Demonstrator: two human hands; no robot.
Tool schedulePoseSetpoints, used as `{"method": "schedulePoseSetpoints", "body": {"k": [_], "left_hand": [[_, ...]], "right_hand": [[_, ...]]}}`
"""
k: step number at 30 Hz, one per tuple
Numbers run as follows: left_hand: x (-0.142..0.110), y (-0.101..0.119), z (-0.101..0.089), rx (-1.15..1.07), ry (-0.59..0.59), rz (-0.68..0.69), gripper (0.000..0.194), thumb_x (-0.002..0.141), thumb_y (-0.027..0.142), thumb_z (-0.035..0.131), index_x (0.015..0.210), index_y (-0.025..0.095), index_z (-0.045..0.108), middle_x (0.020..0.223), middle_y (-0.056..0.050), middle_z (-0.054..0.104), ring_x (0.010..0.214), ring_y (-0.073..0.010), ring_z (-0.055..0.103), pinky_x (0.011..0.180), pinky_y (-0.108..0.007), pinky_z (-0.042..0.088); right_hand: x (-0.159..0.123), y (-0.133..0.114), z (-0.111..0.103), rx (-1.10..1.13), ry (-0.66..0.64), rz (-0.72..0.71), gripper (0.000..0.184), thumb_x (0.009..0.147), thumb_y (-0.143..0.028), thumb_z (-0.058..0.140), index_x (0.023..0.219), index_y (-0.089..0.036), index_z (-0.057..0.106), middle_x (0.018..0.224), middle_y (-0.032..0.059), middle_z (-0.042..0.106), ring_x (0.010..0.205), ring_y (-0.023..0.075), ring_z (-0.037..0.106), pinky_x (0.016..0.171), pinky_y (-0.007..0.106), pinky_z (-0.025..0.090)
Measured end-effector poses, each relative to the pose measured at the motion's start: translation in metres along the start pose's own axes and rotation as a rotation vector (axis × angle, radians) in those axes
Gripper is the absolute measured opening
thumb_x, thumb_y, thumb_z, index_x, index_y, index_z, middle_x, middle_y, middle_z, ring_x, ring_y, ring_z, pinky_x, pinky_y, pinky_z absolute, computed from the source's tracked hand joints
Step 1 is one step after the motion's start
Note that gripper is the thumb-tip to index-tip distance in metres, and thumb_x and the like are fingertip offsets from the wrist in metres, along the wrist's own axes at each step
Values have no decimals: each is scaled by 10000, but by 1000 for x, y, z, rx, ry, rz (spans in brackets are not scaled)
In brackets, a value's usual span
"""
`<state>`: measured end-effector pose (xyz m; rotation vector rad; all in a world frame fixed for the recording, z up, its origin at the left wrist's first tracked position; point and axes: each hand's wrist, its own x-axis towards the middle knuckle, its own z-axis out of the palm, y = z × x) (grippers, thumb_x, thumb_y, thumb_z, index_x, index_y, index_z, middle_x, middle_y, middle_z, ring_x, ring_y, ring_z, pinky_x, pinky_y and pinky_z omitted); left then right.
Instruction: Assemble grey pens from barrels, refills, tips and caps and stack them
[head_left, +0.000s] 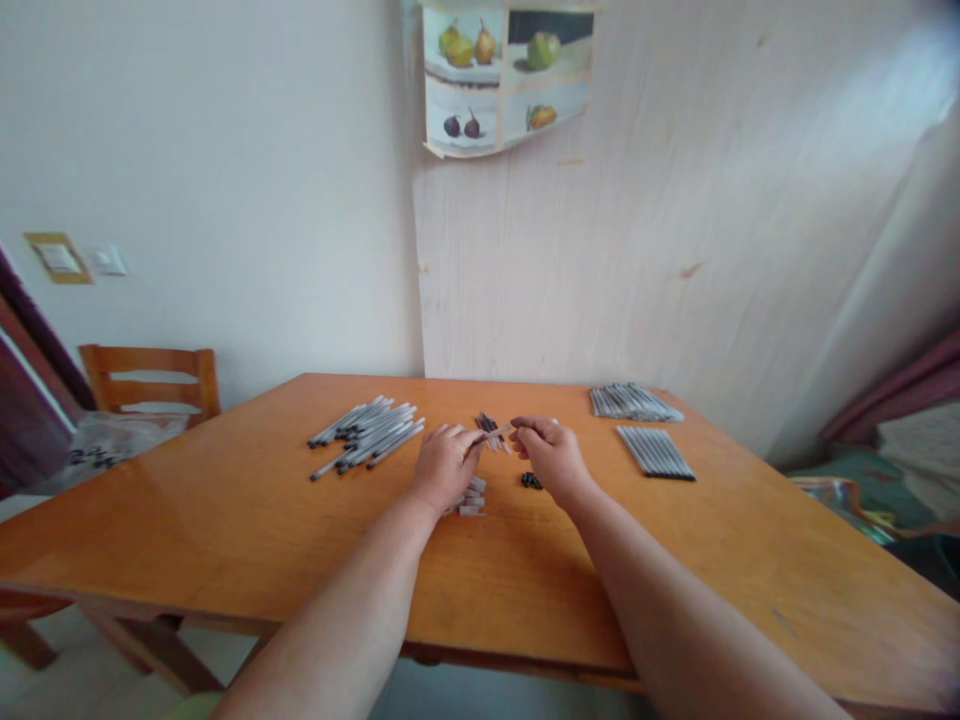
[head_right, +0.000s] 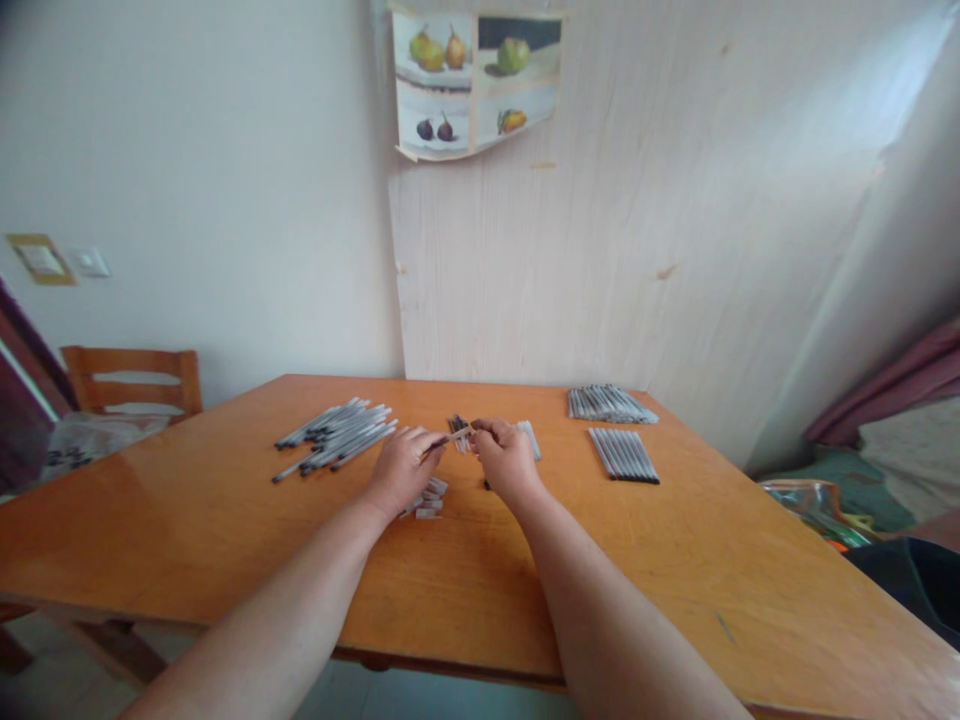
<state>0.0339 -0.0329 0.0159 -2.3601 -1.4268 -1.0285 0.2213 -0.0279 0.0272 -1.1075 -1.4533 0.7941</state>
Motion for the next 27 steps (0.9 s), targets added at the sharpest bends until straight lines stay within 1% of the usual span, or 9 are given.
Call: {"method": "schedulePoseSetpoints", "body": {"k": [3,6,8,11,13,17,21,24,27], "left_hand": [[0,0,-1,6,4,-13,238,936,304,511,1055,247,709,931,-55,696,888,-202,590,778,-325,401],[0,1,-1,10,4,-23,235,926,290,520,1063,247,706,928,-54,696,891,-204,593,774,-327,409],[1,0,-2,6,0,-27,233,918,282,526,1063,246,705,932,-54,698,891,-205,596,774,-329,415],[1,-1,-1,3,4,-40,232,909,279,536,1066,246,704,935,-52,700,893,-208,598,793,-337,423],[1,-1,0,9,6,-46,235,906,279,538,1071,249,703,935,-53,700,901,-213,597,810,-344,424],[0,-1,0,27,17,-46,236,906,275,536,1071,252,703,944,-52,701,909,-217,594,839,-357,416],[1,0,-2,36,11,-41,231,910,286,531,1059,244,704,939,-53,702,902,-220,591,848,-364,412],[1,0,-2,53,6,-36,228,908,283,532,1054,246,703,954,-55,702,903,-223,590,866,-373,404],[1,-1,-2,61,14,-39,227,907,279,533,1057,249,701,955,-50,703,908,-225,587,870,-375,401]], "right_hand": [[0,-8,-8,26,23,65,305,753,-263,497,975,-157,677,734,48,692,611,145,608,547,239,476],[2,-13,-22,-32,13,115,259,720,-225,517,918,-150,666,677,34,661,562,128,570,491,214,422],[4,-12,-33,-129,-41,128,203,699,-194,530,848,-154,662,642,25,642,537,121,546,478,211,393],[6,-10,-47,-341,-157,103,106,646,-130,554,688,-169,643,591,11,618,533,119,534,489,214,369],[6,-10,-53,-466,-236,92,99,614,-96,569,614,-171,633,546,-2,592,530,118,528,490,214,347],[3,-11,-57,-554,-387,101,114,594,-76,593,591,-163,667,526,-10,584,518,115,512,488,221,326],[1,-8,-56,-653,-495,74,124,603,-73,607,601,-156,700,559,6,612,542,130,519,507,242,333],[1,-5,-55,-736,-543,61,123,638,-88,611,637,-151,717,594,19,633,564,139,526,515,249,324],[1,-5,-54,-784,-563,67,121,659,-95,613,648,-156,716,610,22,637,569,140,527,522,249,319]]}}
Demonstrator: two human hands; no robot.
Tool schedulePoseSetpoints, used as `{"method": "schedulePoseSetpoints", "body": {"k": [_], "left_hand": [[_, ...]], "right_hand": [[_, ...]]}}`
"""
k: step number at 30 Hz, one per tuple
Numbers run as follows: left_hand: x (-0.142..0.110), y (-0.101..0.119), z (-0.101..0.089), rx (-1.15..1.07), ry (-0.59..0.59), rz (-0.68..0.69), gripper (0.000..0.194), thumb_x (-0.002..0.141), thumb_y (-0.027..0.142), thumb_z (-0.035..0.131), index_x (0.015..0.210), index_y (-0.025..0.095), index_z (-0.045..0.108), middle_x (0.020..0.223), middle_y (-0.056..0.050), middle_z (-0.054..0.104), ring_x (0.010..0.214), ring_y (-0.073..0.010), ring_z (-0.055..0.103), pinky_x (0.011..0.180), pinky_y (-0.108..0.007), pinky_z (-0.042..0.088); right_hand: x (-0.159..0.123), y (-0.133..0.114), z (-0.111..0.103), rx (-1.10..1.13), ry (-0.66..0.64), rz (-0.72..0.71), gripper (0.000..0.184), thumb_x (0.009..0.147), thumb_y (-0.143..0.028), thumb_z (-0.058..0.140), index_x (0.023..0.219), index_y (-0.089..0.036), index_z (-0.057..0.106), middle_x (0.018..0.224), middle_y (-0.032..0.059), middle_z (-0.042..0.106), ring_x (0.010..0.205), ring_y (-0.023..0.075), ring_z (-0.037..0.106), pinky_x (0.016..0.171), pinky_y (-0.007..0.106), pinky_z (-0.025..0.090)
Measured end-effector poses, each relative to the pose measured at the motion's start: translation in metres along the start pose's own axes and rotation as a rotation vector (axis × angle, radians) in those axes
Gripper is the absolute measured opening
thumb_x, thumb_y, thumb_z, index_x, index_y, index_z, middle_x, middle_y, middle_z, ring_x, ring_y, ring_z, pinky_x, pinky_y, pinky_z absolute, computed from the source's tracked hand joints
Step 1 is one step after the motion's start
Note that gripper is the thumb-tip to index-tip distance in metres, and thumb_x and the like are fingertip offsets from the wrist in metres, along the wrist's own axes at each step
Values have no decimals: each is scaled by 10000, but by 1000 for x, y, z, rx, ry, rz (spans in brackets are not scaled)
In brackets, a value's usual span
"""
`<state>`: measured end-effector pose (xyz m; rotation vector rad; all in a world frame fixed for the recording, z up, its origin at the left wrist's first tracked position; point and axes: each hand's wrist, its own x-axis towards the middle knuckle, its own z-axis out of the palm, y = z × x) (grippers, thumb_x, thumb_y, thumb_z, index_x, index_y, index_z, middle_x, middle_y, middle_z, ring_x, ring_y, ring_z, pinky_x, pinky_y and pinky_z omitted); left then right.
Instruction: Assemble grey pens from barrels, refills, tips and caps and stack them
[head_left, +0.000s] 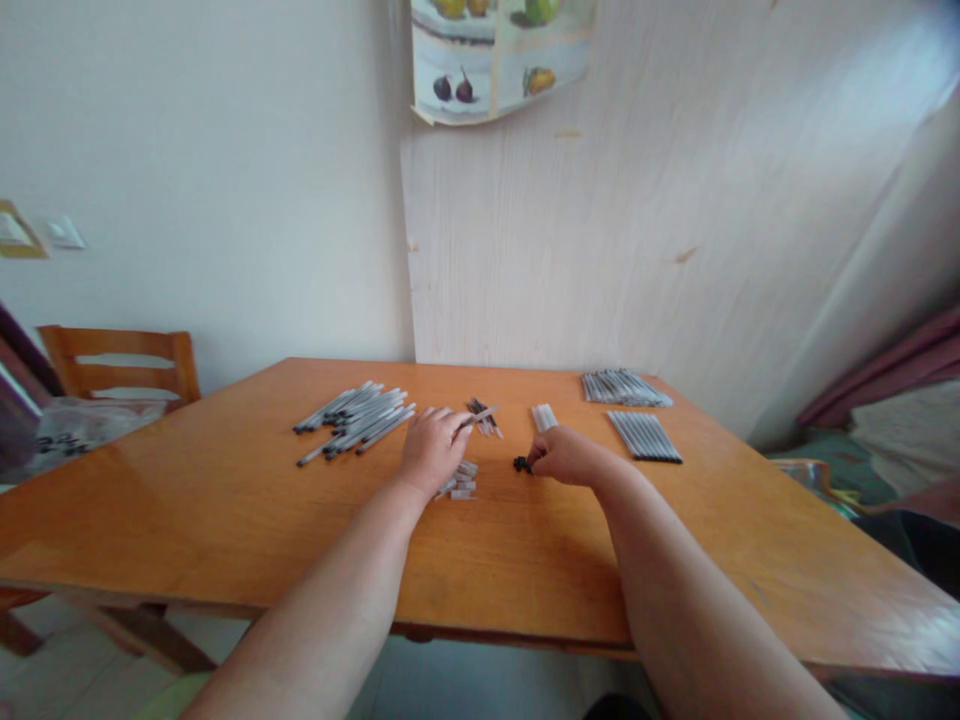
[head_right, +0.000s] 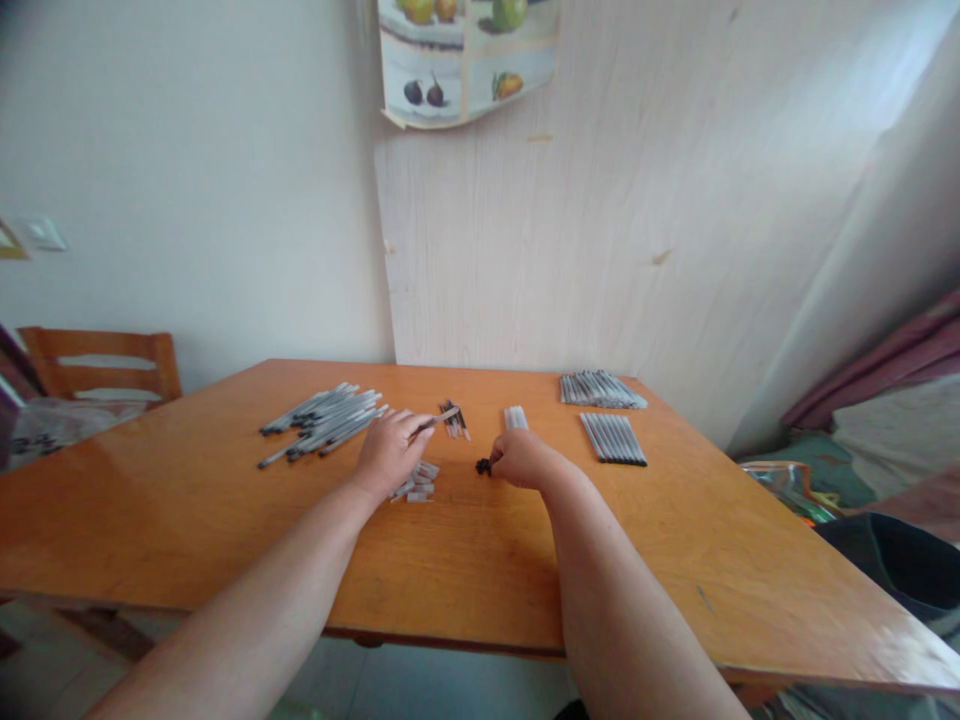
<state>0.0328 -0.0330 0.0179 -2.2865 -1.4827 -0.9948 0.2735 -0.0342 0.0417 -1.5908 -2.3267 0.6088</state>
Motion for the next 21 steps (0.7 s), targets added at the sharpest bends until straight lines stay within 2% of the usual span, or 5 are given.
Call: {"method": "schedulePoseSetpoints", "body": {"k": [3,7,12,17,21], "left_hand": [[0,0,0,1,0,2,227,907,283,532,1057,249,699,945,-46,705,905,-224,586,861,-375,403],[0,0,1,4,0,-6,222,903,284,540,1051,251,701,936,-46,705,904,-224,585,855,-375,404],[0,1,-1,-8,0,2,222,904,277,535,1044,254,705,946,-43,709,905,-224,584,869,-377,404],[0,2,-1,-12,-8,4,226,907,285,532,1050,254,704,946,-48,708,909,-224,587,869,-377,404],[0,2,0,-25,1,13,230,904,275,537,1065,254,701,957,-46,707,912,-222,584,869,-375,406]], "right_hand": [[-1,-4,0,-34,-17,5,89,638,-100,657,586,-169,679,571,9,602,545,131,498,519,247,301],[-3,-11,3,-70,-7,-50,161,593,-87,686,492,-174,594,507,-4,545,504,118,453,504,251,270],[-4,-16,4,-66,-11,-96,153,591,-77,644,497,-175,573,532,13,591,514,126,493,487,246,293],[-9,-21,-2,356,-31,20,64,657,-131,612,608,-172,616,498,19,623,461,141,567,453,233,413],[-10,-23,-5,676,24,-45,37,661,-178,654,676,-160,625,582,46,685,521,154,631,509,249,506]]}}
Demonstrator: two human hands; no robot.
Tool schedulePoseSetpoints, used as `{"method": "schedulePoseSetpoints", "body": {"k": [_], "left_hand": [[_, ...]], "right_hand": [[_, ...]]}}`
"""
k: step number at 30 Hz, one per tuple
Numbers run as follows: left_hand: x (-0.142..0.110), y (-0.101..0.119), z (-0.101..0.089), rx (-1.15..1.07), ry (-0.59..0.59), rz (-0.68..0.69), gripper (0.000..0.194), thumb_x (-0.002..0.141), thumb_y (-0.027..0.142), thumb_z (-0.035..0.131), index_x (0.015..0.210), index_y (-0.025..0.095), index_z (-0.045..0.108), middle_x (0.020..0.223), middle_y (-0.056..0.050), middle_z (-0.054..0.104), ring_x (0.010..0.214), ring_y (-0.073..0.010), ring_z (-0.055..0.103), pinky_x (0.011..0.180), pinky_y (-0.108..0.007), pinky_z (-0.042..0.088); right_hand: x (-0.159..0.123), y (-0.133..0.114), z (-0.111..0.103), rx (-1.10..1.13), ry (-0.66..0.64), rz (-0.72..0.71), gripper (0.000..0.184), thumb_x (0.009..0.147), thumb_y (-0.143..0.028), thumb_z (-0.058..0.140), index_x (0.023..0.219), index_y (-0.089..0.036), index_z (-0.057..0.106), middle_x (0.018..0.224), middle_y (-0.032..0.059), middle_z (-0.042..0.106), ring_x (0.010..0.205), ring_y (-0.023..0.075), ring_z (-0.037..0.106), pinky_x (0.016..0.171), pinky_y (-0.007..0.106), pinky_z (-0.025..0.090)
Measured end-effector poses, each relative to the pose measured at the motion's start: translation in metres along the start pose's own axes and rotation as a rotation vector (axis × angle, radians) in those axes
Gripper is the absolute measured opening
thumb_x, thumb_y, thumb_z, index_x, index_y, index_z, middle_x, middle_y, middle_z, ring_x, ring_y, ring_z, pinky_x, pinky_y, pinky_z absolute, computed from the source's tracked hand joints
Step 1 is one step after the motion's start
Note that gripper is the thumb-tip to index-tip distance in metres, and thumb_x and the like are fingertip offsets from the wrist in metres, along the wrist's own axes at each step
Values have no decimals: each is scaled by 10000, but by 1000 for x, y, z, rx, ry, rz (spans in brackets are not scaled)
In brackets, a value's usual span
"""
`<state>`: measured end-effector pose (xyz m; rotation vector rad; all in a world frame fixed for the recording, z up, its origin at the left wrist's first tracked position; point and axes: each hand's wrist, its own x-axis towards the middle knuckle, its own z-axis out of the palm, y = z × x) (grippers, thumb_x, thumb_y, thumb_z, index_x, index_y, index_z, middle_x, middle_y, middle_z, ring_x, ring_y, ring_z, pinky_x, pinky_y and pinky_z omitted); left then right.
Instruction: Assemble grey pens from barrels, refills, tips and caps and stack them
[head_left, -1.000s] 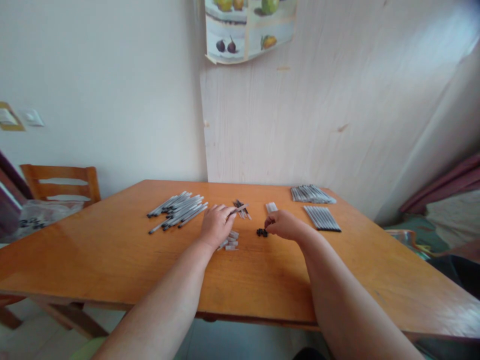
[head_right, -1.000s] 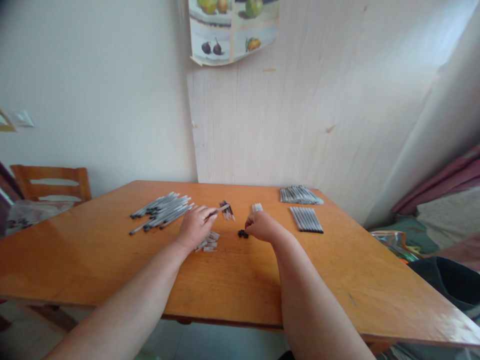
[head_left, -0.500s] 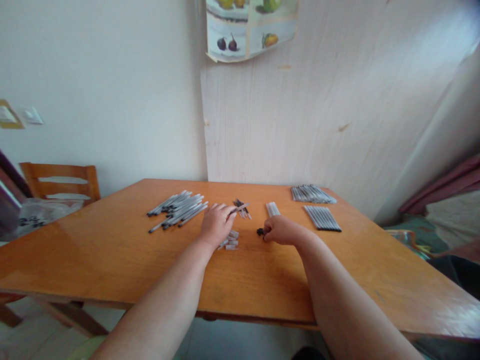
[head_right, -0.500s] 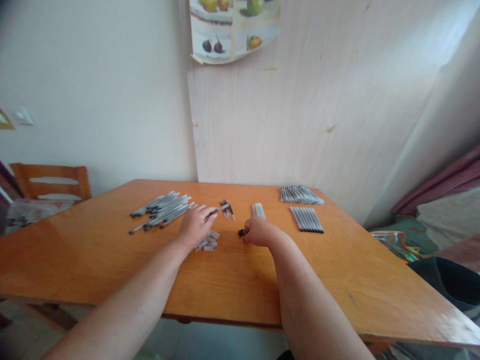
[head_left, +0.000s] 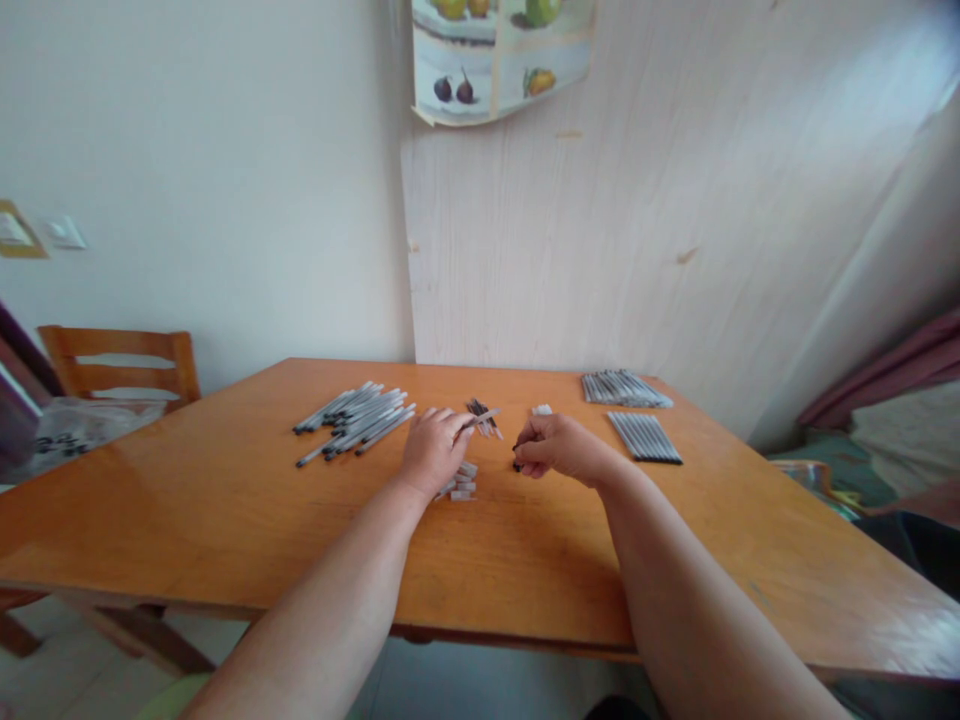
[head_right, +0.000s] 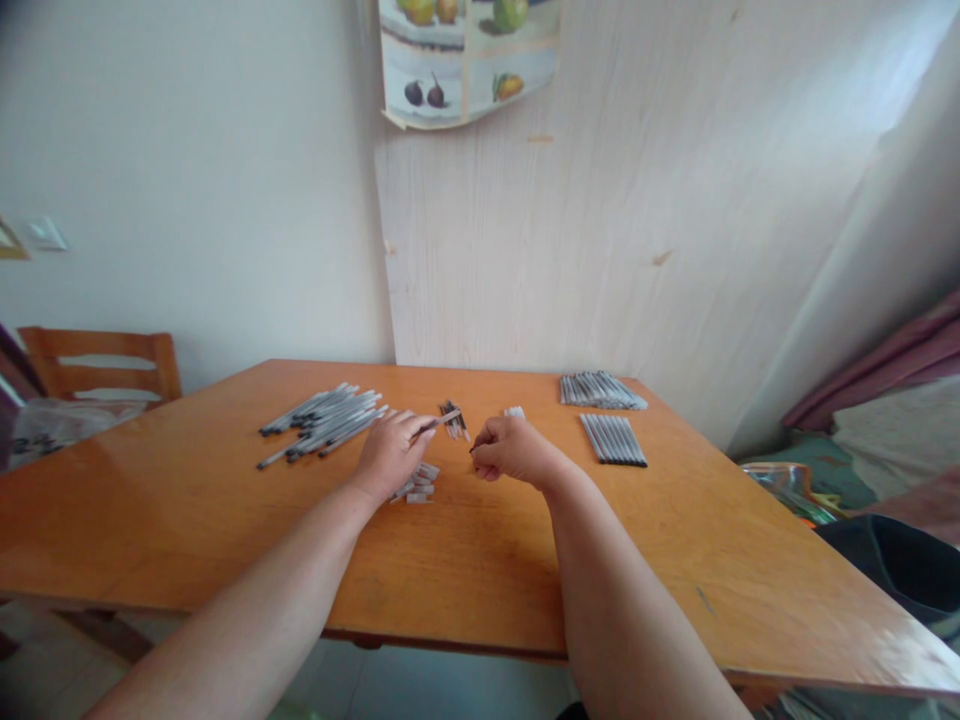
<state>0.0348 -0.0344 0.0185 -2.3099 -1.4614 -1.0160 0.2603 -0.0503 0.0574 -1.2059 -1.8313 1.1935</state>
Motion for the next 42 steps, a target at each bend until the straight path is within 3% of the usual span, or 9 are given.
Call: {"method": "schedulePoseSetpoints", "body": {"k": [11,20,42], "left_hand": [[0,2,-2,-6,-16,14,240,912,276,528,1071,261,707,936,-54,704,906,-219,589,813,-352,418],[-1,4,-2,-48,-17,48,247,924,290,522,1088,267,706,945,-53,702,914,-212,579,802,-343,416],[-1,4,-1,-44,-28,87,259,940,318,516,1104,271,711,943,-53,702,920,-208,566,813,-341,388]], "right_hand": [[9,8,-3,200,132,-176,102,667,-229,682,734,-173,630,604,-15,623,520,98,527,531,223,434],[16,7,5,200,330,-182,173,677,-274,658,813,-179,611,662,-10,617,564,112,547,574,250,449],[21,13,7,-17,333,-237,109,711,-211,586,818,-189,586,640,-17,598,546,114,542,542,234,428]]}}
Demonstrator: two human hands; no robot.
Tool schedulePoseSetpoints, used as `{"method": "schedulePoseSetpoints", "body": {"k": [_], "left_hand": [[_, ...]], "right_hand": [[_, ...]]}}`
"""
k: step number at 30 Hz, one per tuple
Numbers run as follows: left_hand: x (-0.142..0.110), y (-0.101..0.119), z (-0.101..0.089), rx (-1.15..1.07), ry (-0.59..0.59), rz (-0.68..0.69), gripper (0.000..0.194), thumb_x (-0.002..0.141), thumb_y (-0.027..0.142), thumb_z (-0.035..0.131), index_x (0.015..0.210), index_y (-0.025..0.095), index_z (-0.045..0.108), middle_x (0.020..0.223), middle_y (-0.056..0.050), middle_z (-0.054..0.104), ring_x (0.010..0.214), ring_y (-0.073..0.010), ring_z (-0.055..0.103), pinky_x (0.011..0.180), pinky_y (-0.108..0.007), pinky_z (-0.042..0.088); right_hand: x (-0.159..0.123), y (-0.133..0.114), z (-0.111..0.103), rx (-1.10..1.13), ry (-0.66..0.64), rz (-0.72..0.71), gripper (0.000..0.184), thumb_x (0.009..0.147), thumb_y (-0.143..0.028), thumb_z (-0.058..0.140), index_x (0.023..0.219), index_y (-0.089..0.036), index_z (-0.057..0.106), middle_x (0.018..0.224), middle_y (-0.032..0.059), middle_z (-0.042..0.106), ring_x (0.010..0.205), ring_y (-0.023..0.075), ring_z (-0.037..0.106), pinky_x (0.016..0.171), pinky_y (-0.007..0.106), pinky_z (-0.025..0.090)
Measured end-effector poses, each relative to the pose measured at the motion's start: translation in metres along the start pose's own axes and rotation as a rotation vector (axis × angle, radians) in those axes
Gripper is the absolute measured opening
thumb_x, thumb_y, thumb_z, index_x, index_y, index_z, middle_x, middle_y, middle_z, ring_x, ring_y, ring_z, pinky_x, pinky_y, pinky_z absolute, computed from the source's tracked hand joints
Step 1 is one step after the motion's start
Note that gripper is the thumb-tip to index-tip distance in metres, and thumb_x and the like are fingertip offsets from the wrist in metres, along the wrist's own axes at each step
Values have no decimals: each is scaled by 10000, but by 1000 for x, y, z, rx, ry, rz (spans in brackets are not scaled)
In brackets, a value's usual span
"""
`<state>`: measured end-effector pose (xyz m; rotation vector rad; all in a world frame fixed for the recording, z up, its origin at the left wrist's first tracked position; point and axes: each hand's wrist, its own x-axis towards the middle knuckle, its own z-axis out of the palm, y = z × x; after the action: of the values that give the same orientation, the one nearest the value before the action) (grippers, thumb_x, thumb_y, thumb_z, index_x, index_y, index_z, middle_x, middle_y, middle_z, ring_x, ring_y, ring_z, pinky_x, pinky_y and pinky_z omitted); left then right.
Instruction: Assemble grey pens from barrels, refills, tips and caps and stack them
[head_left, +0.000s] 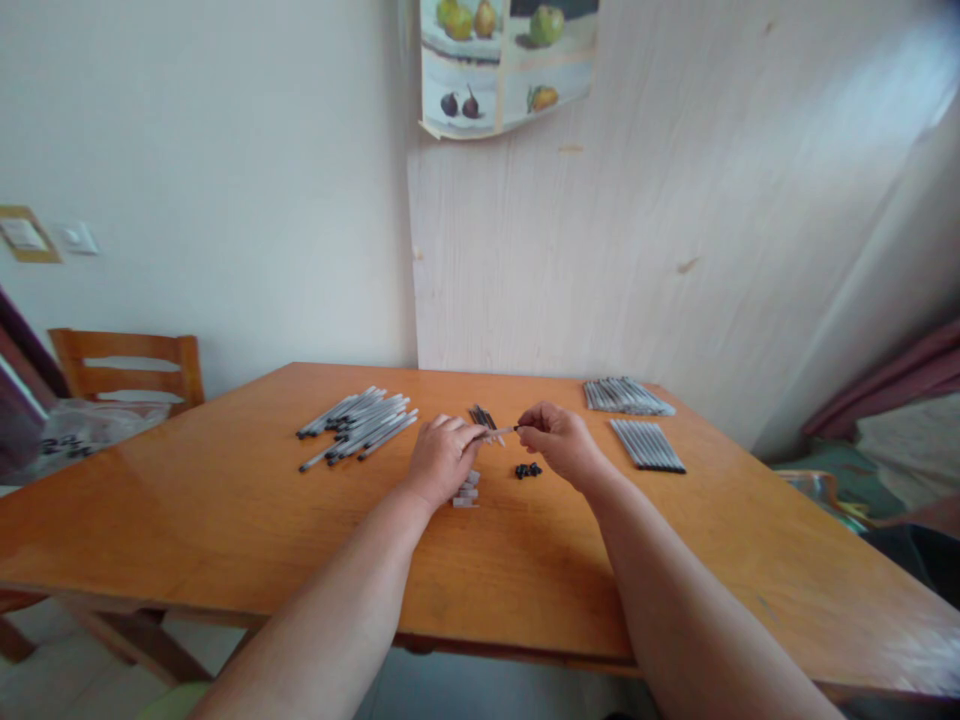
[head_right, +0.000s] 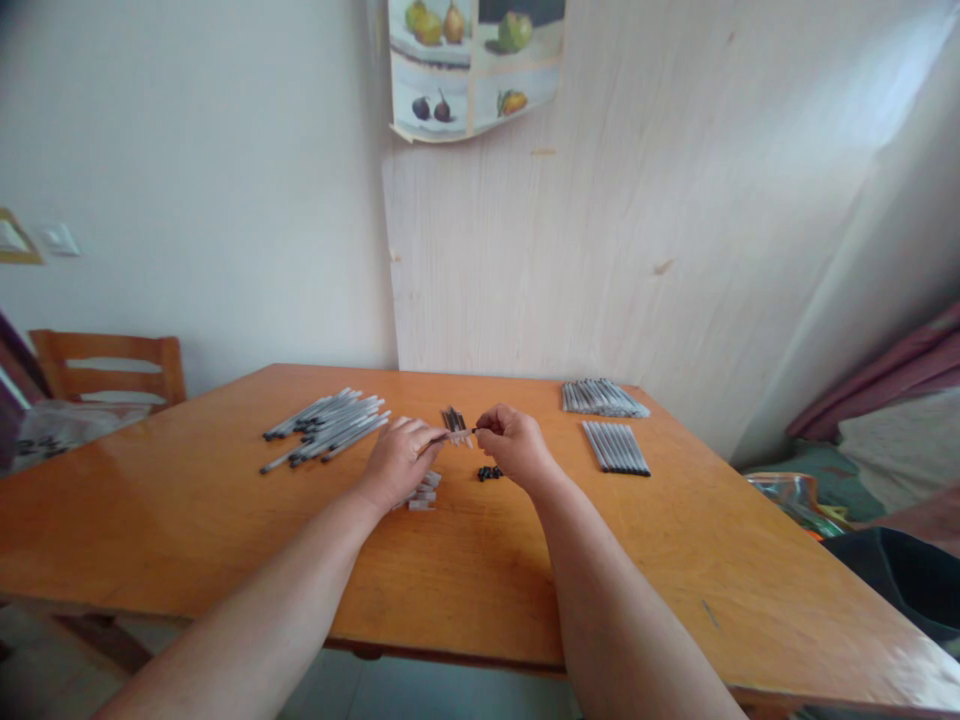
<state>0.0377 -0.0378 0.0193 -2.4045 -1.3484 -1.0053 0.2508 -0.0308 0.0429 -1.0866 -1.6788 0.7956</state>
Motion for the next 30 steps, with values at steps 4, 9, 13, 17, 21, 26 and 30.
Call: {"method": "schedulePoseSetpoints", "body": {"k": [4,9,13,17,21,26,30], "left_hand": [[0,1,-1,5,-4,-5,257,937,315,522,1106,275,711,941,-54,701,915,-209,565,801,-340,383],[0,2,-2,1,-10,0,257,936,321,524,1108,276,710,937,-50,701,916,-210,562,796,-340,376],[0,1,-1,0,-5,-3,254,936,329,525,1099,287,714,918,-49,697,909,-210,561,795,-338,374],[0,1,0,1,-7,-2,258,938,332,520,1099,282,714,915,-52,697,905,-209,560,792,-334,377],[0,0,-1,-3,-12,4,263,940,334,516,1107,285,712,928,-50,702,909,-208,565,799,-338,382],[0,1,-1,7,-18,8,258,937,325,518,1100,286,715,920,-53,703,915,-211,569,802,-344,384],[0,2,-2,15,-21,11,264,940,332,514,1106,294,715,927,-51,706,903,-211,564,795,-342,381]], "right_hand": [[0,-1,1,-21,-7,4,93,715,-218,583,802,-185,582,630,-15,591,543,116,539,536,237,425],[-1,-1,2,-49,-2,6,84,723,-220,576,801,-189,580,618,-15,587,541,117,534,541,238,431],[-1,0,2,-81,-1,-17,83,726,-224,577,800,-187,587,632,-5,602,549,120,546,535,236,431],[0,3,1,-112,-1,-32,96,732,-230,582,816,-185,597,648,3,617,554,123,558,527,235,429],[1,5,1,-133,-8,-48,88,739,-236,583,809,-187,601,658,8,626,560,123,561,527,232,429],[1,6,1,-130,1,-32,81,739,-238,582,802,-189,593,652,4,624,559,119,558,522,220,424],[1,7,1,-124,-1,-12,93,739,-241,581,814,-188,594,655,1,623,556,118,560,517,217,425]]}}
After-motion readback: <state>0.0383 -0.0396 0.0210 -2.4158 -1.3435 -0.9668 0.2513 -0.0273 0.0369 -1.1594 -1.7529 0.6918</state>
